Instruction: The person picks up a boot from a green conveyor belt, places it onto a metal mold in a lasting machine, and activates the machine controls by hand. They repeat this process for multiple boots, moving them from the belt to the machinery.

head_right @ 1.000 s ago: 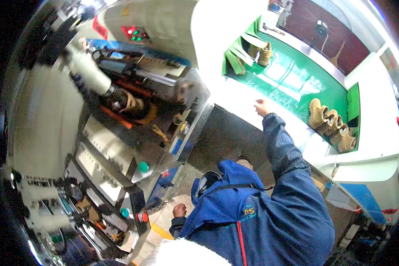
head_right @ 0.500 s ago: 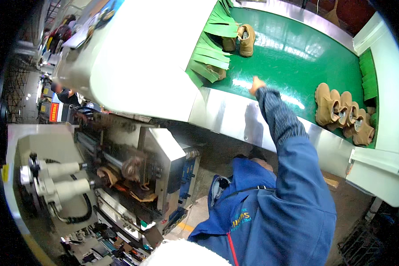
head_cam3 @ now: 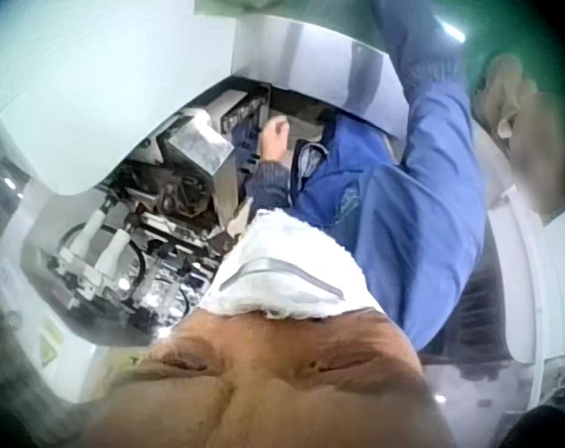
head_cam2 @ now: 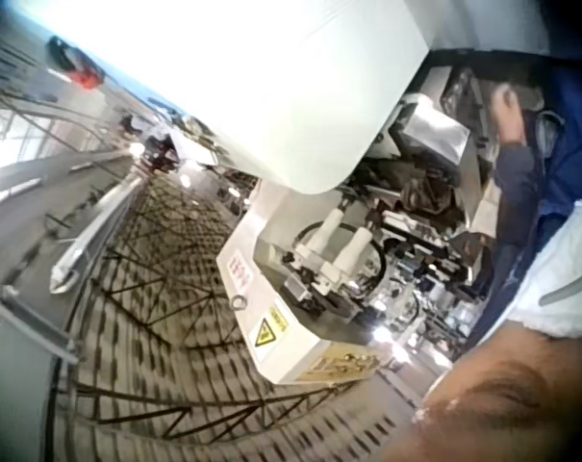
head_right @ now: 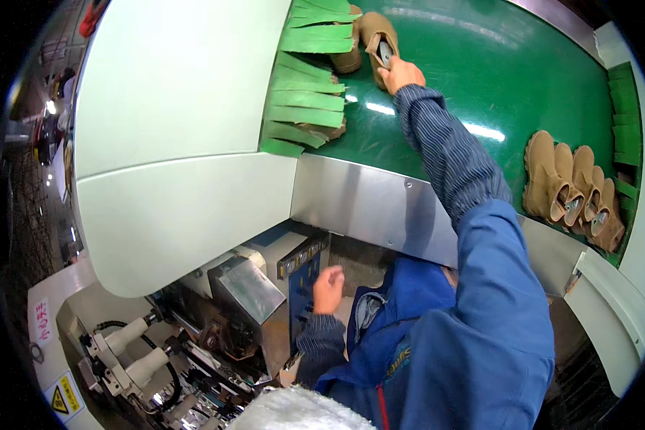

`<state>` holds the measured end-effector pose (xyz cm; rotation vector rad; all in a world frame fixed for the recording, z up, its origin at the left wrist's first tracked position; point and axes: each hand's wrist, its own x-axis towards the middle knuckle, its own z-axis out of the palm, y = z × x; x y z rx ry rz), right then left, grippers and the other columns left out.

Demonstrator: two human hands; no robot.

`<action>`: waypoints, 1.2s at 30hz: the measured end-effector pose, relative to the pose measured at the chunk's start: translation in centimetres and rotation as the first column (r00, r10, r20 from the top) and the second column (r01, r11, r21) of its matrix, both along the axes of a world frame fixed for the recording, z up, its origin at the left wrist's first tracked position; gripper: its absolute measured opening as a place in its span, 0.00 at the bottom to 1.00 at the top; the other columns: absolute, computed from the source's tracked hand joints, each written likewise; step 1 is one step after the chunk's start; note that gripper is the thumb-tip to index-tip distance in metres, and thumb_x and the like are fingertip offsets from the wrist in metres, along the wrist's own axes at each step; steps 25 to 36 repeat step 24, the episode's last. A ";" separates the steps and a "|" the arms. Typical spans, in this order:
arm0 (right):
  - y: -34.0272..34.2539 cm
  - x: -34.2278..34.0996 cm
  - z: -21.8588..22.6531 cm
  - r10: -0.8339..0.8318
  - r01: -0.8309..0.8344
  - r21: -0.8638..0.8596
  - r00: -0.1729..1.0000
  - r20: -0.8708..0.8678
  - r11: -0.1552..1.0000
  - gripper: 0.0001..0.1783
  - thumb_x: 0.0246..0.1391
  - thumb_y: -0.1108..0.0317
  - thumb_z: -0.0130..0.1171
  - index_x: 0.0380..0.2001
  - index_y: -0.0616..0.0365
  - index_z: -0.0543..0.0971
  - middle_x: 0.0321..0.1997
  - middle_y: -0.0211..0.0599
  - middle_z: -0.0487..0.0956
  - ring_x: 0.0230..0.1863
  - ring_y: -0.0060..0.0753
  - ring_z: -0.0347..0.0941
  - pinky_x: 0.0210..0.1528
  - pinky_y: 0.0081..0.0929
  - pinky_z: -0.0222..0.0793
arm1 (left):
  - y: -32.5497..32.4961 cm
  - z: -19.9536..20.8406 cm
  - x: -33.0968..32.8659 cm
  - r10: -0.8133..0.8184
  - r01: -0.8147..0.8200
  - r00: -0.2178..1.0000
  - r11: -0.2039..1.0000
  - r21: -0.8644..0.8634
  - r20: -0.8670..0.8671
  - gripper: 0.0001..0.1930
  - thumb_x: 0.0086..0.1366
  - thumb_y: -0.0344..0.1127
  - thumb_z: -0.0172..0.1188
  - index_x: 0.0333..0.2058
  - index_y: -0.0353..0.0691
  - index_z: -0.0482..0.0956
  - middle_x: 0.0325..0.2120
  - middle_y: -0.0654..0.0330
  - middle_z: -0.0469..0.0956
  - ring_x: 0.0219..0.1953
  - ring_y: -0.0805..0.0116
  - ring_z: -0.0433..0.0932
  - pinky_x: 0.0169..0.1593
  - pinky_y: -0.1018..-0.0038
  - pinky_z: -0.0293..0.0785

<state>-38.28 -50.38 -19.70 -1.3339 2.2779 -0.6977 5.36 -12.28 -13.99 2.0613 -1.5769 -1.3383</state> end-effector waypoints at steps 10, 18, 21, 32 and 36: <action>27.6 -4.2 7.8 0.028 -0.036 0.050 0.988 0.149 0.998 0.16 0.52 0.53 0.69 0.28 0.56 0.82 0.27 0.48 0.83 0.31 0.53 0.81 0.35 0.45 0.76 | -24.1 -0.3 -21.8 -0.559 0.517 0.826 0.805 -0.291 -0.076 0.15 0.64 0.28 0.61 0.49 0.35 0.80 0.47 0.49 0.81 0.49 0.53 0.82 0.54 0.62 0.77; 39.5 3.7 8.1 -0.144 0.095 0.214 0.963 0.228 0.972 0.12 0.53 0.60 0.69 0.35 0.57 0.84 0.30 0.53 0.84 0.35 0.57 0.82 0.40 0.48 0.77 | -11.4 -3.7 -28.1 -0.708 0.646 0.690 0.695 -0.315 -0.148 0.18 0.59 0.24 0.59 0.50 0.35 0.73 0.49 0.45 0.74 0.51 0.40 0.76 0.54 0.53 0.74; 39.4 5.5 9.5 -0.108 0.034 0.284 0.963 0.247 0.958 0.14 0.55 0.62 0.67 0.42 0.58 0.84 0.33 0.55 0.84 0.39 0.59 0.82 0.46 0.49 0.77 | -10.7 -4.7 -27.2 -0.682 0.612 0.704 0.724 -0.320 -0.197 0.15 0.60 0.25 0.58 0.47 0.35 0.74 0.45 0.45 0.75 0.49 0.40 0.76 0.52 0.53 0.74; 38.1 6.0 12.1 -0.110 0.048 0.424 0.986 0.123 0.904 0.23 0.54 0.59 0.67 0.51 0.56 0.81 0.39 0.54 0.85 0.43 0.60 0.82 0.50 0.53 0.76 | -11.8 -6.5 -26.5 -0.734 0.692 0.643 0.679 -0.245 -0.219 0.15 0.61 0.29 0.62 0.47 0.39 0.76 0.46 0.47 0.76 0.49 0.44 0.77 0.52 0.55 0.74; 38.1 6.0 12.1 -0.110 0.048 0.424 0.986 0.123 0.904 0.23 0.54 0.59 0.67 0.51 0.56 0.81 0.39 0.54 0.85 0.43 0.60 0.82 0.50 0.53 0.76 | -11.8 -6.5 -26.5 -0.734 0.692 0.643 0.679 -0.245 -0.219 0.15 0.61 0.29 0.62 0.47 0.39 0.76 0.46 0.47 0.76 0.49 0.44 0.77 0.52 0.55 0.74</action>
